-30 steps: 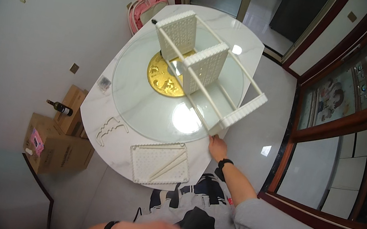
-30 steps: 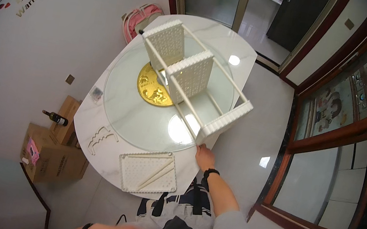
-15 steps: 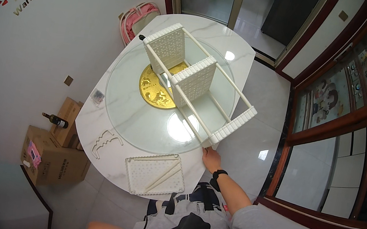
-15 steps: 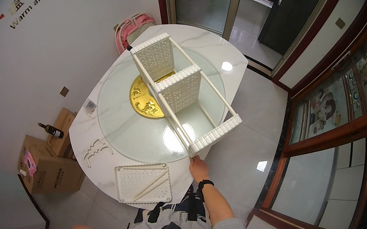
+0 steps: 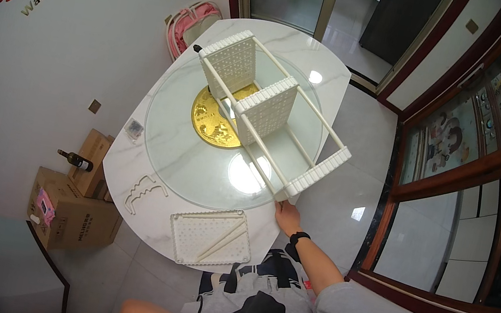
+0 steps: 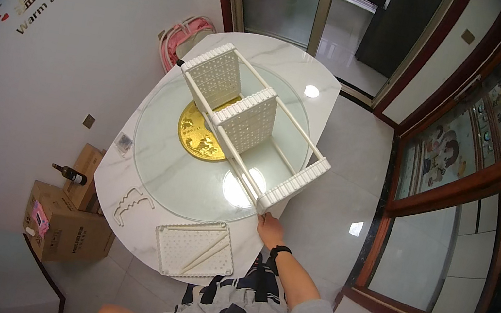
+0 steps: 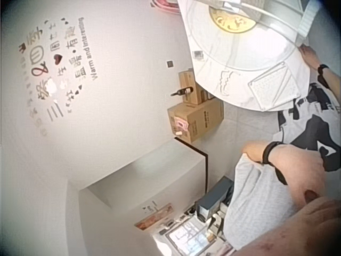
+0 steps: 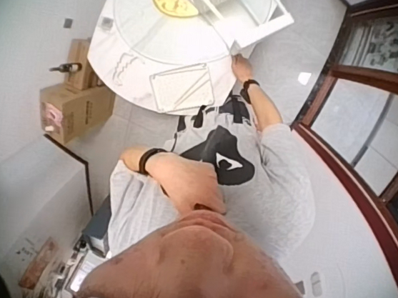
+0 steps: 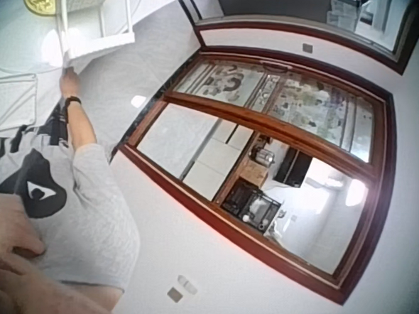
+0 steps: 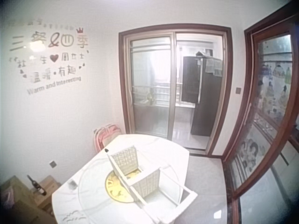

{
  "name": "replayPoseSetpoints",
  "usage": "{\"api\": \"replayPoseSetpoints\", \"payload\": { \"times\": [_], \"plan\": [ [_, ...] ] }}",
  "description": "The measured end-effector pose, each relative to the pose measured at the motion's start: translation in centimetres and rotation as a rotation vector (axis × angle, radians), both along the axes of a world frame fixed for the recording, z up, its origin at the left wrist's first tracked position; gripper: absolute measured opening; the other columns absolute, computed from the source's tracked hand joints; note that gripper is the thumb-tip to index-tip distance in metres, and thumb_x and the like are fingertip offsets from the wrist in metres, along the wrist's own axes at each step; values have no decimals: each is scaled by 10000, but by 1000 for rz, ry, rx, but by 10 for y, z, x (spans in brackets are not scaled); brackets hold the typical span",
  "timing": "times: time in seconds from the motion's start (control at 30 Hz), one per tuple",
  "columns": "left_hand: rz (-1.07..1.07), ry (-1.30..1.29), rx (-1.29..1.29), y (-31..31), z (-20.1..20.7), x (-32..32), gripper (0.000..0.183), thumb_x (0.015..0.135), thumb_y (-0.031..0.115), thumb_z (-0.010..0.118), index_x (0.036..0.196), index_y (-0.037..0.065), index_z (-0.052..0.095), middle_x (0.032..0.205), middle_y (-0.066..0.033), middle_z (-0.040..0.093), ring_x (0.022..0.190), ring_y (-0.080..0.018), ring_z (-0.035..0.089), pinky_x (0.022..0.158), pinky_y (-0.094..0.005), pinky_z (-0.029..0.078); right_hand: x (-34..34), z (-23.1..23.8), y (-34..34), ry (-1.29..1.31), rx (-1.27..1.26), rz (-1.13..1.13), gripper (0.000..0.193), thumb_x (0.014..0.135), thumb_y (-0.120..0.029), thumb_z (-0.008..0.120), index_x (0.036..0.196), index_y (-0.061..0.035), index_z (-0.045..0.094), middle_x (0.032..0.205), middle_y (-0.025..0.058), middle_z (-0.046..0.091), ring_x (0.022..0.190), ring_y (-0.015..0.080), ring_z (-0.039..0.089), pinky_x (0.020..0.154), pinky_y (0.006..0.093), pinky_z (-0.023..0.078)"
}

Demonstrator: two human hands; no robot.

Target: The person disassembles a white plastic multi-tier shelf unit by hand, removing the shelf trays from the support pillars and placing the components onto a table.

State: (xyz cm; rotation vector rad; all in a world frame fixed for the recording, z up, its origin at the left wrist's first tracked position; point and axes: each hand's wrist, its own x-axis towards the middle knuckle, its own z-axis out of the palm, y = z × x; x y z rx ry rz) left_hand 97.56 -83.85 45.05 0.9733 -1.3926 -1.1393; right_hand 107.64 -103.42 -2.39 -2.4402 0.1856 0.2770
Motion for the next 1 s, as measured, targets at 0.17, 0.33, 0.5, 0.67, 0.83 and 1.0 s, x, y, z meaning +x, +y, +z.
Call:
{"api": "replayPoseSetpoints", "payload": {
  "times": [0.17,0.33,0.5,0.67,0.83,1.0],
  "plan": [
    [-22,-82,-1,-5,6,3,369,875,411,578,777,55,566,678,-143,590,620,-370,585,528,-447,414,2,1,2,76,25,-11,447,978,-383,441,1100,16,602,983,247,674,921,442,624,818,519,495],
    [-47,-289,41,-8,19,7,311,863,379,581,797,75,593,665,-133,609,604,-349,606,535,-439,433,1,2,1,18,9,17,424,987,-374,440,1052,17,592,926,248,669,873,435,629,773,522,502],
    [-113,-291,49,-9,23,11,256,853,315,616,819,63,589,722,-129,614,660,-318,618,552,-428,444,1,5,0,73,15,10,450,981,-379,438,1099,23,600,981,262,669,920,442,625,816,519,495],
    [-65,-200,-24,-7,17,7,251,852,305,619,821,58,587,737,-131,615,675,-315,620,556,-428,446,3,5,-1,53,21,4,445,980,-373,445,1106,23,603,979,263,669,909,440,628,803,520,497],
    [-30,-164,-47,-6,15,8,246,852,295,622,824,53,584,751,-132,616,690,-312,621,561,-428,448,5,6,1,57,36,6,453,979,-373,448,1107,33,601,948,261,672,875,448,628,786,525,499],
    [-39,-136,-82,-9,12,11,241,852,285,625,826,49,582,765,-134,616,705,-309,622,566,-427,450,3,-1,-4,28,-9,-2,402,993,-366,448,1022,12,581,895,251,672,858,430,637,745,519,509]
  ]
}}
